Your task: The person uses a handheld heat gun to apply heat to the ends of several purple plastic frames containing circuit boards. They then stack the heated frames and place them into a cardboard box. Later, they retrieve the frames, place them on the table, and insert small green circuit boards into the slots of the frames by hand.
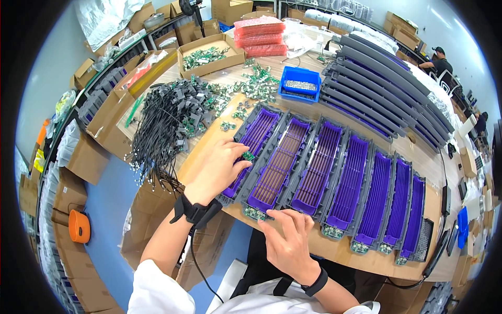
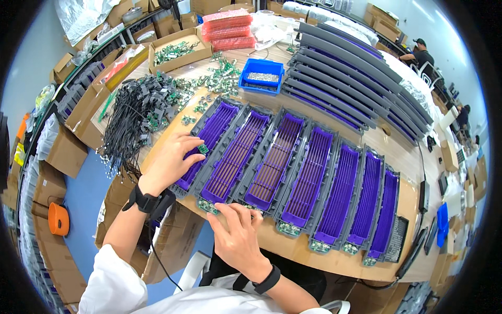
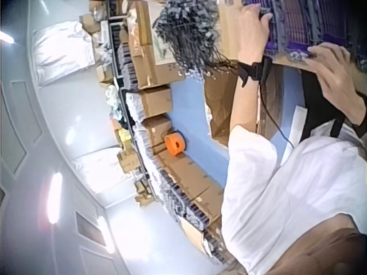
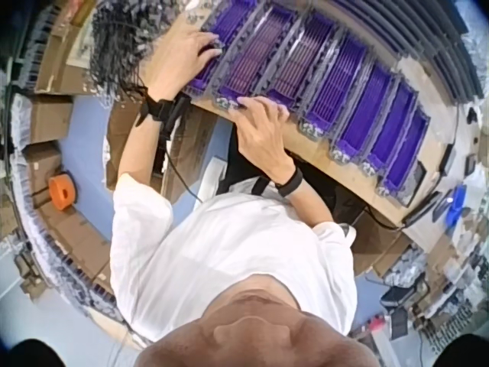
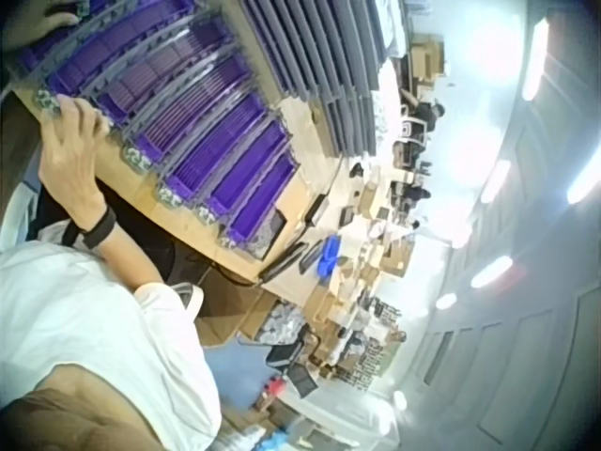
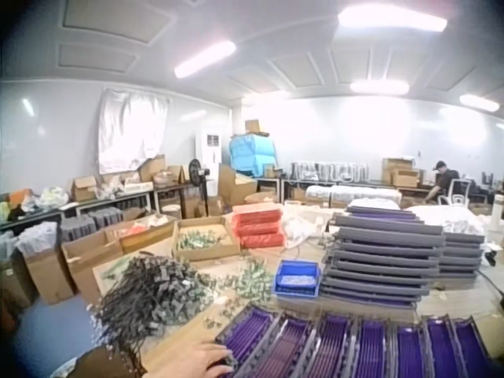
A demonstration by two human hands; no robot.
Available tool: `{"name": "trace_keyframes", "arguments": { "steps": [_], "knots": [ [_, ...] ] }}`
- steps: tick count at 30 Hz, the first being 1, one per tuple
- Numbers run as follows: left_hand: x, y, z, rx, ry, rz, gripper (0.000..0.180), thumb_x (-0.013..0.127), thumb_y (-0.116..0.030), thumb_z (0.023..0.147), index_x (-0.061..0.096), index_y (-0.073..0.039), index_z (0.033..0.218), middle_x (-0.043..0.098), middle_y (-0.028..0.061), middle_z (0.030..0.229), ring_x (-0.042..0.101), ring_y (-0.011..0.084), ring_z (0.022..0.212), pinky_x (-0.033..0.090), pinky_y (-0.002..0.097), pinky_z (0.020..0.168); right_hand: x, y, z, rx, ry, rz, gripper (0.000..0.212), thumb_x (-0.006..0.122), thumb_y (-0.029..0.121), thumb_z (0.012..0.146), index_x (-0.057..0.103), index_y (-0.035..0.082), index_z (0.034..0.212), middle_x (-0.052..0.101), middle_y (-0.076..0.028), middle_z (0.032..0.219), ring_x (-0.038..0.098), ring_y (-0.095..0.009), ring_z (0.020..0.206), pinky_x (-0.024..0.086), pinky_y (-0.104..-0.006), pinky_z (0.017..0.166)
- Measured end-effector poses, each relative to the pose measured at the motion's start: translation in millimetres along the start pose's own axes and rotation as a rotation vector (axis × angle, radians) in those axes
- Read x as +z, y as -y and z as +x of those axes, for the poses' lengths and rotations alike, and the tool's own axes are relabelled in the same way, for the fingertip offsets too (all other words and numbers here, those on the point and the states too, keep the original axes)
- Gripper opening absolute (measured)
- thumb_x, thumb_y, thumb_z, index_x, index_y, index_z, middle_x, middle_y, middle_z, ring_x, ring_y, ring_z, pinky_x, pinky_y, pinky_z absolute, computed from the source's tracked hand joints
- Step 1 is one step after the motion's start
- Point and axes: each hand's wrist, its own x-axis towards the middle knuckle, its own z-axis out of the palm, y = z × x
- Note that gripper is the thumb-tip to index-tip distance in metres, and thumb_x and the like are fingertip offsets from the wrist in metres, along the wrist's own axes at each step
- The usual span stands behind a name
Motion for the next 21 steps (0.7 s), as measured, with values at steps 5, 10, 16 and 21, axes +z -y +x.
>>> {"name": "trace_keyframes", "arguments": {
  "steps": [5,10,16,21],
  "knots": [
    [7,1,3,-0.009,-0.012,-0.017,0.023,0.071,-0.013,0.080,0.071,-0.002,0.101,0.070,0.0140,0.099,0.061,0.0302,0.103,0.047,0.0389,0.092,-1,2,1,-0.004,0.011,0.030,0.028,0.069,0.003,0.068,0.068,0.008,0.096,0.059,-0.006,0.113,0.053,-0.024,0.103,0.031,-0.0448,0.085],
    [-9,-12,-9,-0.018,-0.202,-0.186,0.020,0.069,-0.008,0.083,0.072,-0.005,0.103,0.071,0.0142,0.094,0.067,0.0262,0.088,0.051,0.0322,0.081,-3,0,11,-0.003,-0.045,0.054,0.033,0.068,-0.001,0.065,0.069,0.009,0.096,0.060,-0.007,0.109,0.054,-0.027,0.097,0.033,-0.0417,0.084],
    [-28,-38,-68,-0.521,-0.081,-0.960,0.022,0.061,-0.014,0.095,0.069,0.000,0.111,0.070,0.0028,0.093,0.062,0.0064,0.084,0.050,0.0226,0.079,0,4,32,0.043,-0.114,0.218,0.024,0.067,-0.001,0.078,0.066,0.005,0.101,0.063,-0.008,0.102,0.059,-0.025,0.089,0.039,-0.0370,0.079],
    [-24,-41,-100,-0.533,0.077,-1.114,0.024,0.060,-0.012,0.095,0.066,0.000,0.115,0.069,0.0038,0.100,0.062,0.0090,0.082,0.051,0.0239,0.078,20,4,40,-0.034,-0.117,0.464,0.029,0.065,-0.006,0.073,0.064,0.003,0.101,0.063,-0.008,0.104,0.061,-0.025,0.089,0.043,-0.0358,0.077]
  ]
}}
